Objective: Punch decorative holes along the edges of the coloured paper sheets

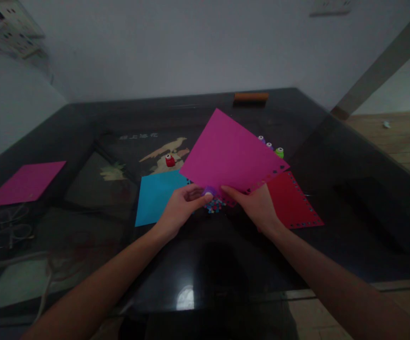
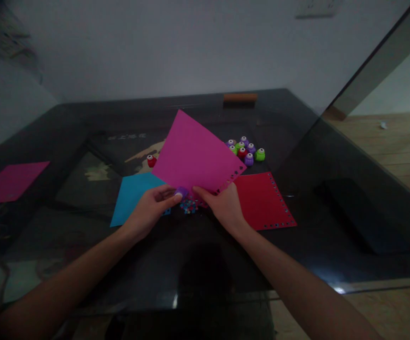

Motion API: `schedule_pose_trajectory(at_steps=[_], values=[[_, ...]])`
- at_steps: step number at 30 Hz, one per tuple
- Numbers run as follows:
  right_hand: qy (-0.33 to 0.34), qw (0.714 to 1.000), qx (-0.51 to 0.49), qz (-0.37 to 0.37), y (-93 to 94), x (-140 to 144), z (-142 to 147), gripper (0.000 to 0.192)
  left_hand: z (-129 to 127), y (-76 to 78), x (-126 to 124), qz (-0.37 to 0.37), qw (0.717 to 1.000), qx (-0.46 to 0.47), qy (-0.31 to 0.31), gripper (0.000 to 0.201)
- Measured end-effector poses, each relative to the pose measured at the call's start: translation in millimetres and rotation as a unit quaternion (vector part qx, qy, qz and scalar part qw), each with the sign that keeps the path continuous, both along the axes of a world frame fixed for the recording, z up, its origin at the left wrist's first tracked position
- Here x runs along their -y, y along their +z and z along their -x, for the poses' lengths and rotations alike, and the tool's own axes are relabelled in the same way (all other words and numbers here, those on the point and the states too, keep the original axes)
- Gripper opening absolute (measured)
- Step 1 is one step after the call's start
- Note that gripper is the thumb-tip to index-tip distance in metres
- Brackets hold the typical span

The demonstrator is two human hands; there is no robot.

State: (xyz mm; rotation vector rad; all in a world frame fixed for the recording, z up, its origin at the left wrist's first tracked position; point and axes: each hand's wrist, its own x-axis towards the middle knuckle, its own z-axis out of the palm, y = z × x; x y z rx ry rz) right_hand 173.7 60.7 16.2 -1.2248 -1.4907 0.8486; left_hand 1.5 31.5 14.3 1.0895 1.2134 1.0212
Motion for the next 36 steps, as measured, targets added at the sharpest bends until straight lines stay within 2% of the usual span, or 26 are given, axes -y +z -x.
schedule_pose_trajectory(at_steps=[8, 14, 18, 21, 27, 36], values=[[-0.015, 1.0, 0.009, -0.002, 3.7, -2.3, -2.7, 0.036, 4.5, 1.8, -1.8, 0.012, 0.999, -0.025, -0.024, 0.027], [-0.004, 1.0, -0.002, 0.012, 7.6, -4.1, -4.5, 0.031, 10.6, 8.7, -2.5, 0.032, 0.99, -0.08, -0.109, 0.037], [-0.013, 1.0, -0.008, 0.013, 7.4, -5.0, -5.5, 0.023, 12.3, 11.5, -2.3, 0.011, 0.978, -0.124, -0.165, 0.04], [-0.015, 1.0, 0.001, 0.015, 7.1, -5.2, -5.8, 0.017, 11.5, 12.4, -2.1, -0.018, 0.975, -0.15, -0.16, 0.041], [-0.015, 1.0, -0.001, 0.021, 6.6, -5.2, -5.7, 0.018, 12.8, 8.7, -3.4, -0.036, 0.974, -0.161, -0.153, 0.046], [-0.02, 1.0, -0.01, 0.021, 5.7, -5.5, -4.8, 0.031, 15.5, 4.4, -3.3, -0.064, 0.966, -0.187, -0.168, 0.039]])
